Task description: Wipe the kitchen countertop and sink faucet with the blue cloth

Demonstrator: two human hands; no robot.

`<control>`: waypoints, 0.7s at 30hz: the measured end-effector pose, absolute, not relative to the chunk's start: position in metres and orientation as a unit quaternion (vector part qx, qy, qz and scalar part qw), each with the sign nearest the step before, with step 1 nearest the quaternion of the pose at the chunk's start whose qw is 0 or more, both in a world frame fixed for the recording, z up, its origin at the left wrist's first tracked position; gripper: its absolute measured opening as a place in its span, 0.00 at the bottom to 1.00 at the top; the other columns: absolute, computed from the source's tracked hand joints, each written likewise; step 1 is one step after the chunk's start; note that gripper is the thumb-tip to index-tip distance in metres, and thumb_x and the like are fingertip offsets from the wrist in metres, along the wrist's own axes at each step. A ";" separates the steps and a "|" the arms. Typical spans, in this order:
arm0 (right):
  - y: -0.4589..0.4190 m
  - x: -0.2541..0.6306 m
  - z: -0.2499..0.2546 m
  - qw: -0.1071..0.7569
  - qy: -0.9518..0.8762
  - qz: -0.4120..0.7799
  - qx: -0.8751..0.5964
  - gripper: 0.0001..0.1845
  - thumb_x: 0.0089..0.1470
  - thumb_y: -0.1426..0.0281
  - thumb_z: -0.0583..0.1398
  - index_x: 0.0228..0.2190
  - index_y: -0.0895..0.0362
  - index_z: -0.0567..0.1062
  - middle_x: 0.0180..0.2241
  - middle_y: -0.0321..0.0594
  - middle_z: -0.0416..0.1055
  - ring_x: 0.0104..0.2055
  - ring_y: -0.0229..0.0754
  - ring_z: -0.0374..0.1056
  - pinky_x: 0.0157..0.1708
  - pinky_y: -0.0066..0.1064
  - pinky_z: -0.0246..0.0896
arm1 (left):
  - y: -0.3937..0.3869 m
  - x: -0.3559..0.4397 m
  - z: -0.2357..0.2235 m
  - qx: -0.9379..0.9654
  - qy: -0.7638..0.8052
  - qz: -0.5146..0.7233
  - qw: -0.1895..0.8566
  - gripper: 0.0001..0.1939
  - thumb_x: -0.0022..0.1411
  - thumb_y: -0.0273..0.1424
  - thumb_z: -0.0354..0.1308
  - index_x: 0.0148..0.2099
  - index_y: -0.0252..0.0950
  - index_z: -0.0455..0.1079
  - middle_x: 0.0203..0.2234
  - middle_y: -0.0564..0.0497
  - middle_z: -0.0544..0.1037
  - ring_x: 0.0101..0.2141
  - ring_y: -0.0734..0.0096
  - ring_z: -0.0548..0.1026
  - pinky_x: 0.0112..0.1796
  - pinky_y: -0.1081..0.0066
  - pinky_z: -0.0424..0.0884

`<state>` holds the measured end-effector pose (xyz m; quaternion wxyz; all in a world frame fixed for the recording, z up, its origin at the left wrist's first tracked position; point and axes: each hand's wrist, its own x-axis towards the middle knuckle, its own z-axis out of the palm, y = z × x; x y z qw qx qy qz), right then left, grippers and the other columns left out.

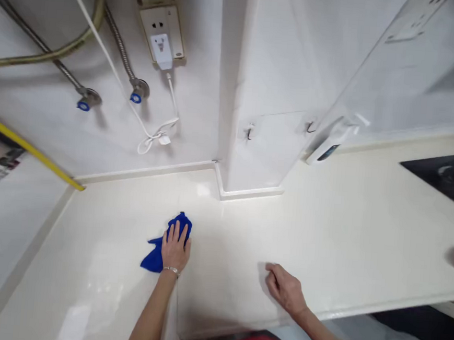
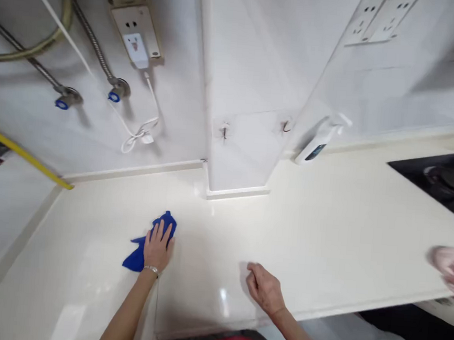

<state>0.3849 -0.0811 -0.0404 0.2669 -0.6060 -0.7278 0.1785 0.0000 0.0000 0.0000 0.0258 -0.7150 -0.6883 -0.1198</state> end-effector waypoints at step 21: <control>-0.077 0.385 -0.033 0.227 -0.729 0.144 -0.630 0.12 0.56 0.73 0.50 0.38 0.54 0.71 0.28 0.36 0.70 0.28 0.39 0.67 0.32 0.30 0.62 | 0.047 0.214 -0.010 -0.833 -0.490 -0.169 -0.193 0.27 0.68 0.33 0.48 0.68 0.43 0.62 0.72 0.47 0.50 0.69 0.49 0.50 0.66 0.47 0.49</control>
